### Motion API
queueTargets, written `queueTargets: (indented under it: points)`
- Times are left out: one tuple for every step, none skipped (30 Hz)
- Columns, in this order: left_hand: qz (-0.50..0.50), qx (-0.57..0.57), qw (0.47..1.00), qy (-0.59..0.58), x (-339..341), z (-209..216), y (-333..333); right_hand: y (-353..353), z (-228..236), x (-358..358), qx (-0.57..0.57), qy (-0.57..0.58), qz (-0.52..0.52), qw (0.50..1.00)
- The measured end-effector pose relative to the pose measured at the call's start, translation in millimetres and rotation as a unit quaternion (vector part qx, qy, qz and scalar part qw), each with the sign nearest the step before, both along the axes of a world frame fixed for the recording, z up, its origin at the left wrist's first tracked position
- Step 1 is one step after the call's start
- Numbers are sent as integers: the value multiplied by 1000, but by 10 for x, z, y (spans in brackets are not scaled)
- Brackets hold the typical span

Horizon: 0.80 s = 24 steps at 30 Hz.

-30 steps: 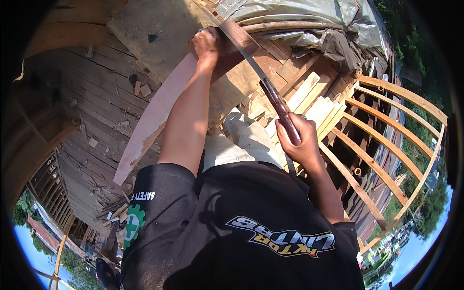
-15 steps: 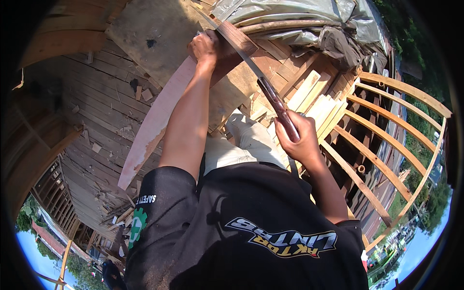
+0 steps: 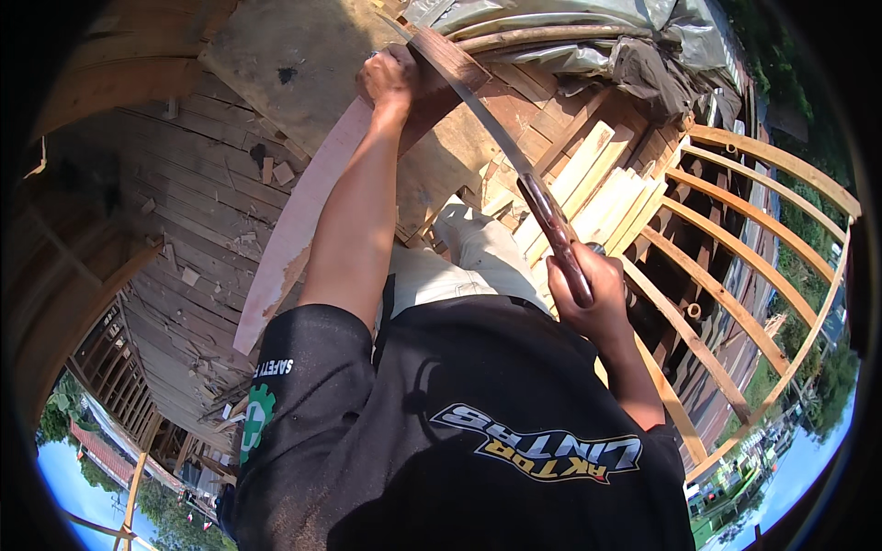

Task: The person saws a curved piece of wood by hand and then fits a long wooden plank into the curved wall of a structure.

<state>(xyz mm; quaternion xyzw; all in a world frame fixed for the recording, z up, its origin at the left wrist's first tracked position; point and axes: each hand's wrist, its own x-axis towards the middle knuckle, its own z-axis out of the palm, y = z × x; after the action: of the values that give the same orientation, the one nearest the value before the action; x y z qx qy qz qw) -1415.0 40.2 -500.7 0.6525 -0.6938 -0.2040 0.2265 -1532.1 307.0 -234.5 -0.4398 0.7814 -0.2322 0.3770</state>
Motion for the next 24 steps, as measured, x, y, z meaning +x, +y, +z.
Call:
queueTargets:
  points:
    - [6,-4,1000,-1,16,72,-135,249,181,-99,-6,28,31,999]
    - [3,8,1000,1,-9,88,-146,530,381,-174,4,59,53,997]
    - [-8,34,999,16,48,-7,-153,677,565,-191,17,74,82,994]
    - [-19,32,999,8,54,3,-110,719,660,-196,22,90,105,990]
    - [-28,29,999,-1,76,23,-53,700,608,-179,16,61,74,995]
    - [-39,21,999,-4,39,38,-91,571,467,-143,6,40,41,998]
    - [5,19,1000,-16,-61,55,-140,393,277,-115,-5,18,8,1000]
    - [-9,22,1000,1,-70,-16,-92,124,-53,-106,-35,35,43,998]
    - [-24,28,999,26,-91,-96,-102,-158,-194,22,-26,36,36,998]
    - [-23,14,999,44,-104,-73,-200,-366,-325,49,-37,32,42,998]
    - [-6,27,999,25,-107,-58,-172,-361,-300,3,-37,4,27,999]
    - [-16,22,999,40,-128,-34,-291,-361,-258,-40,-35,-22,11,999]
    - [-34,47,997,49,-53,5,-166,-234,-163,14,-1,3,8,1000]
    - [-34,48,997,44,105,90,-149,-29,-5,5,-22,-5,36,999]
    - [48,45,998,-11,14,110,-192,217,187,-67,4,3,41,999]
    - [34,31,999,12,-10,167,-185,498,392,-164,24,50,61,997]
    - [8,37,999,23,-6,163,-216,692,610,-199,15,56,60,996]
    - [-24,51,998,22,62,145,-128,861,708,-183,6,111,87,990]
    - [-2,42,999,12,156,135,-59,844,727,-169,1,91,86,992]
    - [11,22,1000,15,82,71,-97,745,655,-146,-12,87,78,993]
    - [26,1,999,19,32,29,-169,535,359,-150,-38,82,69,994]
    - [12,2,1000,28,-4,-22,-145,256,70,-133,-29,21,32,999]
    - [-7,2,999,33,-43,-53,-105,-158,-156,-53,-10,5,14,1000]
    - [-17,-11,999,40,-69,-39,-163,-446,-388,-11,-20,20,47,999]
